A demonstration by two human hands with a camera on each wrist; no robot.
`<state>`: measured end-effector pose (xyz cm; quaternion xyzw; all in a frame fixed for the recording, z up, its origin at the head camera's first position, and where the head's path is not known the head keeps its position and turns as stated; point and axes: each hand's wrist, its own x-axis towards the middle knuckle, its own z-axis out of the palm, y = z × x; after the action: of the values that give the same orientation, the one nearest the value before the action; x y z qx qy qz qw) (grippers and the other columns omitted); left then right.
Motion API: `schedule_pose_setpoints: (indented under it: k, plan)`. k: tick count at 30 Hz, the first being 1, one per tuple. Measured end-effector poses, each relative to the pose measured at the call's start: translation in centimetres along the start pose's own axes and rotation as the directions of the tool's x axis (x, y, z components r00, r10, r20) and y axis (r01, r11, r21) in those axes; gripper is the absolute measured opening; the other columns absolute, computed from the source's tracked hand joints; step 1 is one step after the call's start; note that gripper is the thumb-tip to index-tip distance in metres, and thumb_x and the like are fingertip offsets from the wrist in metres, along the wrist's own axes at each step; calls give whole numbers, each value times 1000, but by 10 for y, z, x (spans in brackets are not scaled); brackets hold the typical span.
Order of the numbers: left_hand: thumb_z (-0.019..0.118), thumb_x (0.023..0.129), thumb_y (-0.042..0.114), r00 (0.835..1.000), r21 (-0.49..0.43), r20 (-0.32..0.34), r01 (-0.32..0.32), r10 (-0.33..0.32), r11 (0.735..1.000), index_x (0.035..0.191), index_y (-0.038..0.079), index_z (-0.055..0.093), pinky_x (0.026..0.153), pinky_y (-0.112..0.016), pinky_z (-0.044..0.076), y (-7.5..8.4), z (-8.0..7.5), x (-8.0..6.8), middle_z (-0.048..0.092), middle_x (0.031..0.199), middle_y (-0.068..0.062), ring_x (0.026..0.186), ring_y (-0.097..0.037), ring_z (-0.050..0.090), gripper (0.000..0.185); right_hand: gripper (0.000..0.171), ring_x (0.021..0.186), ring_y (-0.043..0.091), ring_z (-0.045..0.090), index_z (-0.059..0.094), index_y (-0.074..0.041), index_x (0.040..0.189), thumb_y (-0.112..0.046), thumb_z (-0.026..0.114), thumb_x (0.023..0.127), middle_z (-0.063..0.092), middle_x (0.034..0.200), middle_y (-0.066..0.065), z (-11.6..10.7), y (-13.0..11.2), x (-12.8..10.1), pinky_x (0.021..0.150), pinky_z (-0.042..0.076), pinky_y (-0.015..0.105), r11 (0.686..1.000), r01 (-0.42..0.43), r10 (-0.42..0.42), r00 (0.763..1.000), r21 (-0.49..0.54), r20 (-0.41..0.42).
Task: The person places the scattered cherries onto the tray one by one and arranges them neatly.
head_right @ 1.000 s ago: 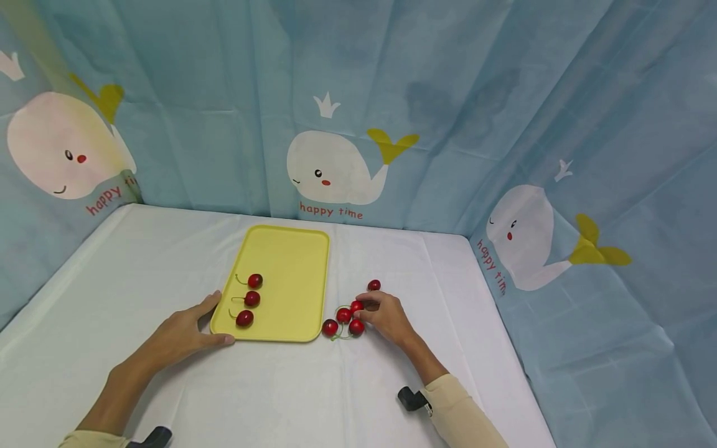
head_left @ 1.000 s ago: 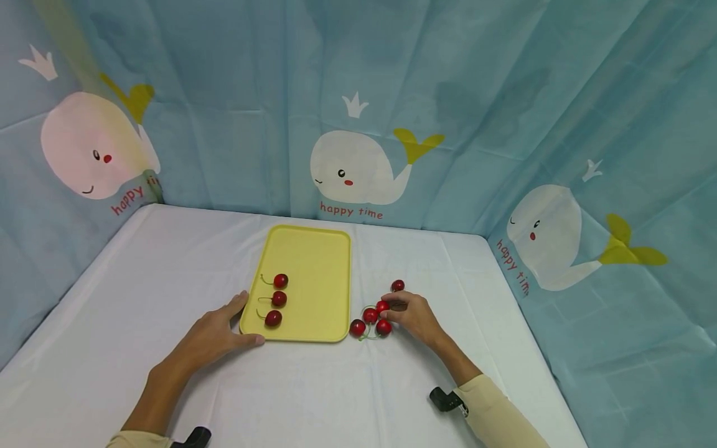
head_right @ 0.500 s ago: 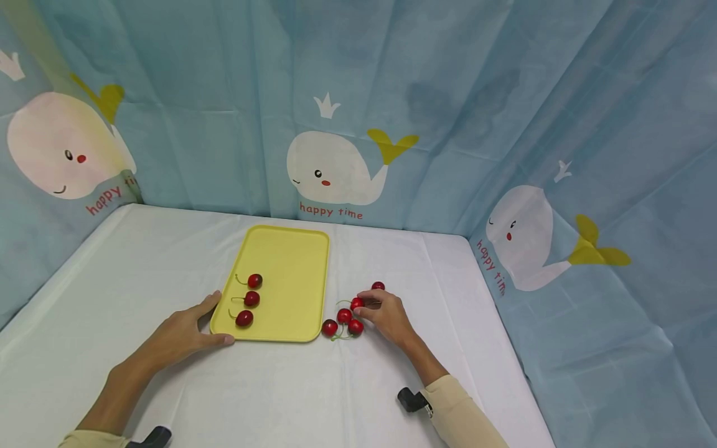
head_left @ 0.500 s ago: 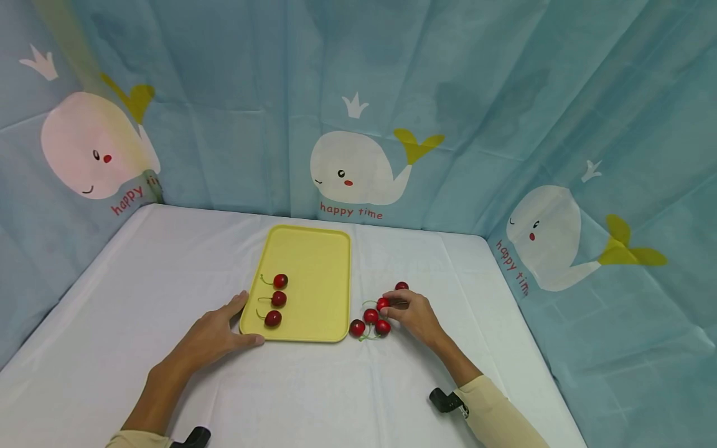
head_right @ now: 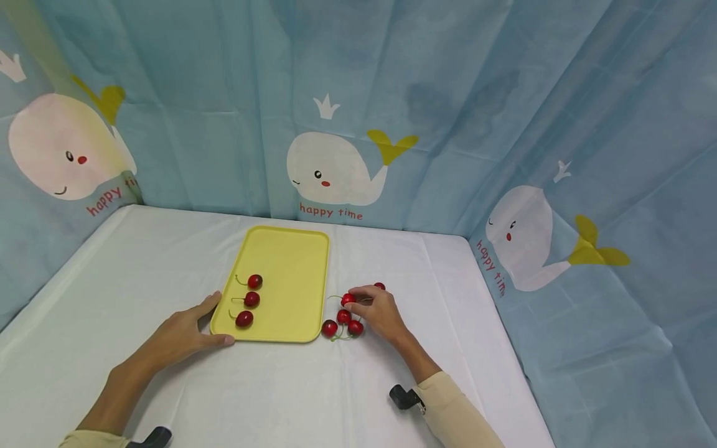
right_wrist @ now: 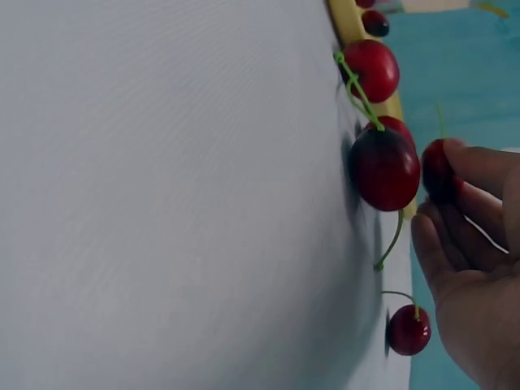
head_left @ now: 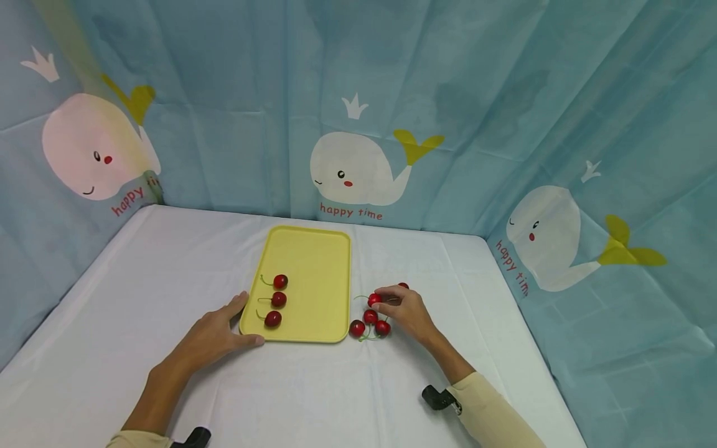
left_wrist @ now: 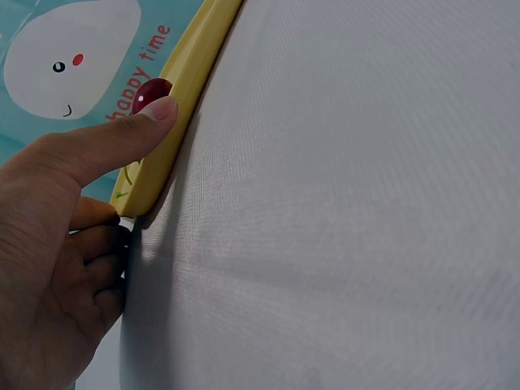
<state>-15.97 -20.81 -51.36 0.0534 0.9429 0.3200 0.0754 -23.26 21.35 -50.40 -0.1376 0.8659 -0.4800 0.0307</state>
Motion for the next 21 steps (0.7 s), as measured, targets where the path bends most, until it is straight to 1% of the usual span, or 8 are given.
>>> schedule_pose_setpoints:
  k: [6,10,15,19,21]
  plan:
    - [81,80,71,1000,13,-2,6,-6,1000,166,-2,27,113,-73,40,0,-1,0,37,164,-31,147,-57,40,125,37,103,19,74,77,-10,126,-26,84,94,77,116,2,9,-9,7,90,63,28,999,0,0,1000,36,-4]
    - [81,80,71,1000,15,-1,10,-10,1000,166,-1,27,114,-73,40,0,0,0,37,164,-31,147,-57,40,125,35,103,19,74,77,-11,125,-23,84,93,78,115,3,16,-20,12,91,63,29,998,-9,10,1000,66,-5]
    - [81,80,72,1000,6,3,16,-16,1000,166,-1,26,115,-72,38,0,0,0,35,166,-30,150,-55,37,125,34,102,19,75,77,-11,126,-23,83,94,78,116,3,27,-31,18,91,64,31,998,-11,11,1000,60,-5]
    - [81,80,71,1000,7,4,19,-19,1000,166,-1,26,115,-73,38,1,0,0,35,166,-30,150,-55,37,125,34,103,17,74,77,-12,126,-25,82,95,78,117,1,37,-38,24,95,63,33,999,2,-2,1000,42,-6]
    - [81,80,71,1000,7,3,18,-18,1000,166,-1,26,115,-73,38,1,0,0,34,166,-30,150,-55,36,125,35,103,18,75,77,-11,126,-27,82,95,78,116,2,42,-43,27,97,62,34,999,8,-8,1000,51,-2]
